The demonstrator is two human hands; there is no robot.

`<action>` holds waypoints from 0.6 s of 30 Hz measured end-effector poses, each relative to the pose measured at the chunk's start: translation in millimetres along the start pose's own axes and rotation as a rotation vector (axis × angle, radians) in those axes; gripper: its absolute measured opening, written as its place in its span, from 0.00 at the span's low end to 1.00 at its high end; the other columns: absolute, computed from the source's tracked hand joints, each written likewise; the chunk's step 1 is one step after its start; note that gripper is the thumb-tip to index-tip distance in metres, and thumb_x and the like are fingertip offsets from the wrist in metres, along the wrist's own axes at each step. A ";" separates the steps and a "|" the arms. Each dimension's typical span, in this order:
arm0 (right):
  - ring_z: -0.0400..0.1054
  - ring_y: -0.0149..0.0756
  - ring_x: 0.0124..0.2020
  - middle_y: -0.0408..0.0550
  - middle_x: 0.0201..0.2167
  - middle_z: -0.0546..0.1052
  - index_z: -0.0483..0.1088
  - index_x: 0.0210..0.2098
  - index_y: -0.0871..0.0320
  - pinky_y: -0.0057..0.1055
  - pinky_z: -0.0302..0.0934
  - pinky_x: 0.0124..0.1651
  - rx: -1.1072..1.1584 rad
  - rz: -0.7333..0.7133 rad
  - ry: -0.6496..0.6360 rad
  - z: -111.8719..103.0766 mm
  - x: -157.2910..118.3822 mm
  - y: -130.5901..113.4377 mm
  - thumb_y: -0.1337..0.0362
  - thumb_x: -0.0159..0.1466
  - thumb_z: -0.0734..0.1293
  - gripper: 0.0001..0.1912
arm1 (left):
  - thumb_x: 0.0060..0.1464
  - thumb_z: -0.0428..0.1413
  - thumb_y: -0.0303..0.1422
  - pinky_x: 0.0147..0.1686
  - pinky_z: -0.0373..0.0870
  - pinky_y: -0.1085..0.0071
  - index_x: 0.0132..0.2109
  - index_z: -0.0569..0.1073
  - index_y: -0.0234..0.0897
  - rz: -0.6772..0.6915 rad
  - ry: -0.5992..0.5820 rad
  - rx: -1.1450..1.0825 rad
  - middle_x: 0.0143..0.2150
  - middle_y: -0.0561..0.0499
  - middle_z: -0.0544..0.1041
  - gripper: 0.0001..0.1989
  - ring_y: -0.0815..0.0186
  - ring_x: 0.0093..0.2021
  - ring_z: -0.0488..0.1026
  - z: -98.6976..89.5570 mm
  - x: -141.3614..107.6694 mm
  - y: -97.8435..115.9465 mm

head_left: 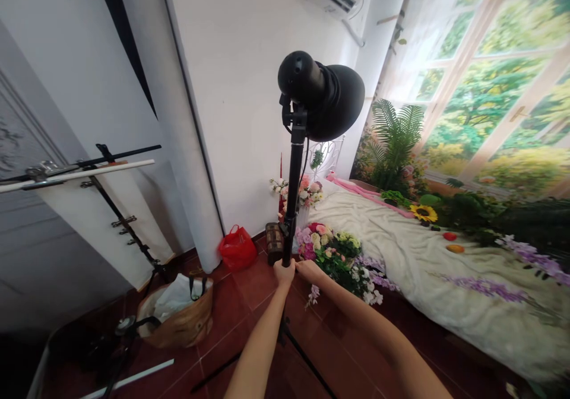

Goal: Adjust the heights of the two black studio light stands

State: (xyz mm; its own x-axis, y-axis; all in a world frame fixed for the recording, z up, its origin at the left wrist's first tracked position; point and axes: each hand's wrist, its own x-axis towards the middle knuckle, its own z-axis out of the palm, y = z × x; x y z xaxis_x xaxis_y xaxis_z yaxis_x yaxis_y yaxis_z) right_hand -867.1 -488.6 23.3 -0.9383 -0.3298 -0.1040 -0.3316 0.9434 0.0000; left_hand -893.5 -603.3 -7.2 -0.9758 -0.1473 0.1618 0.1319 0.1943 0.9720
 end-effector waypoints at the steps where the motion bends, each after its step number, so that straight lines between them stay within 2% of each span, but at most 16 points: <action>1: 0.73 0.43 0.41 0.58 0.39 0.77 0.68 0.44 0.64 0.29 0.63 0.42 -0.001 0.008 -0.008 -0.2 0.2 -0.3 0.73 0.63 0.57 0.13 | 0.40 0.55 0.37 0.20 0.59 0.75 0.18 0.70 0.33 -0.002 -0.001 -0.008 0.18 0.48 0.71 0.12 0.67 0.20 0.68 -0.4 -0.3 1.0; 7: 0.74 0.44 0.39 0.60 0.36 0.78 0.70 0.44 0.64 0.31 0.64 0.42 0.006 0.018 -0.019 0.8 1.4 0.9 0.72 0.61 0.58 0.14 | 0.40 0.56 0.36 0.20 0.57 0.75 0.17 0.69 0.33 -0.009 0.007 -0.020 0.17 0.49 0.70 0.12 0.68 0.19 0.66 -0.5 -1.3 4.5; 11: 0.72 0.47 0.41 0.62 0.37 0.78 0.73 0.37 0.65 0.34 0.62 0.45 0.140 0.038 -0.040 -5.9 10.2 5.5 0.72 0.57 0.61 0.11 | 0.41 0.56 0.36 0.20 0.57 0.75 0.17 0.69 0.33 -0.016 -0.002 0.002 0.16 0.49 0.69 0.13 0.68 0.19 0.66 0.7 -1.0 3.6; 15: 0.71 0.44 0.43 0.54 0.36 0.78 0.74 0.32 0.62 0.30 0.63 0.46 0.491 0.129 -0.130 -12.3 19.8 15.5 0.73 0.50 0.66 0.09 | 0.41 0.56 0.36 0.20 0.58 0.76 0.19 0.71 0.32 -0.016 -0.013 -0.015 0.18 0.49 0.71 0.12 0.68 0.20 0.67 1.5 -1.3 0.9; 18: 0.74 0.38 0.36 0.50 0.31 0.78 0.73 0.36 0.62 0.27 0.66 0.39 0.812 0.251 -0.205 -7.6 18.5 23.1 0.66 0.57 0.63 0.09 | 0.41 0.56 0.36 0.20 0.57 0.76 0.18 0.69 0.32 0.004 -0.011 -0.024 0.18 0.50 0.70 0.12 0.69 0.20 0.65 1.6 -1.2 -0.2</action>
State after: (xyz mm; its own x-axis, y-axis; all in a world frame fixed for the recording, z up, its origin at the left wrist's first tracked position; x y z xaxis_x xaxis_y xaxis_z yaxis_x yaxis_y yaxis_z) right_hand -892.9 -473.2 29.0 -0.9123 -0.1697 -0.3726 0.1282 0.7459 -0.6536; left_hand -892.6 -601.6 -7.8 -0.9771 -0.1358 0.1639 0.1396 0.1719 0.9752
